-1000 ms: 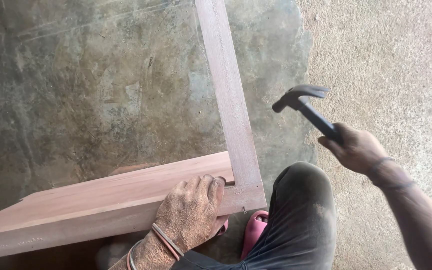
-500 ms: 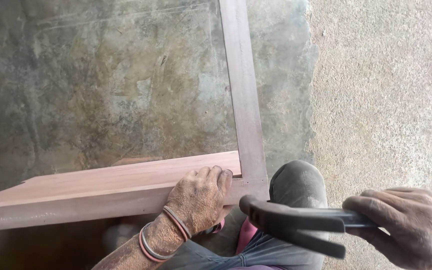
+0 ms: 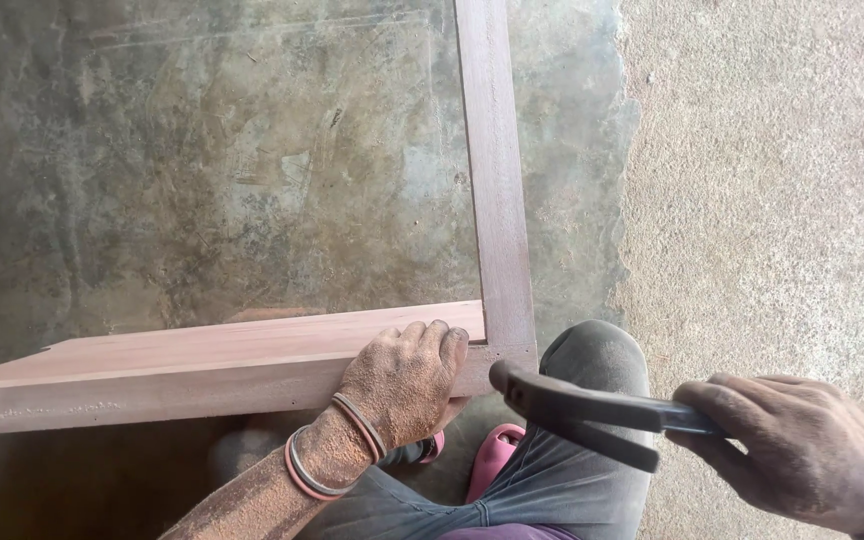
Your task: The person sits on the workshop floor assembling a wooden furniture frame. They hammer nails into the corner joints, use pincers to pull out bent nails, reposition and flip the frame, and press the joints together to check the fit.
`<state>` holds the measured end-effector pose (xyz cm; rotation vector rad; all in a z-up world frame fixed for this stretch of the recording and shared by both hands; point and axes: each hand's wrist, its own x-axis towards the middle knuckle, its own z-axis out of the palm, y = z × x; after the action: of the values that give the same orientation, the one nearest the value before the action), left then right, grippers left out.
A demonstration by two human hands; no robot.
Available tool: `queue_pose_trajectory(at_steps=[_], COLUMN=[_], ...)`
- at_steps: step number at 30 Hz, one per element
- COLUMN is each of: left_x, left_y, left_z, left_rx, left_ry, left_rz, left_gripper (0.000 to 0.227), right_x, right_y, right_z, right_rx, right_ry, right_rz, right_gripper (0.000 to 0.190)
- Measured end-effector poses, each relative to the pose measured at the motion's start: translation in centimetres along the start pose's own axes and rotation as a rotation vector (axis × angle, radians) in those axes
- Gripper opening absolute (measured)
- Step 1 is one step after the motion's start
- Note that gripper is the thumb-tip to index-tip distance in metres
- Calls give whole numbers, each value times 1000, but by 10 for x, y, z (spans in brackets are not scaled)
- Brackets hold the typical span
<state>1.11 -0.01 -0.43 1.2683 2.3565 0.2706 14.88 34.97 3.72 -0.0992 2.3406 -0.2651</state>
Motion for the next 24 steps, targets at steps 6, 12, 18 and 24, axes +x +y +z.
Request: queue_pose_trajectory(at_steps=[6, 12, 18, 24], left_x=[-1, -2, 0, -1], left_y=[-3, -4, 2, -4], left_z=[6, 11, -5, 10], left_rx=[35, 4, 16, 59], left_ry=[54, 129, -17, 130], left_rz=[31, 39, -13, 53], left_gripper=[62, 64, 56, 63], right_x=[-26, -1, 5, -20], right_y=[6, 43, 22, 18], right_z=[2, 38, 19, 10], right_rx=[206, 41, 86, 360], right_ry=[791, 466, 391, 773], right_rz=[-472, -573, -245, -540], right_gripper=[54, 42, 42, 56])
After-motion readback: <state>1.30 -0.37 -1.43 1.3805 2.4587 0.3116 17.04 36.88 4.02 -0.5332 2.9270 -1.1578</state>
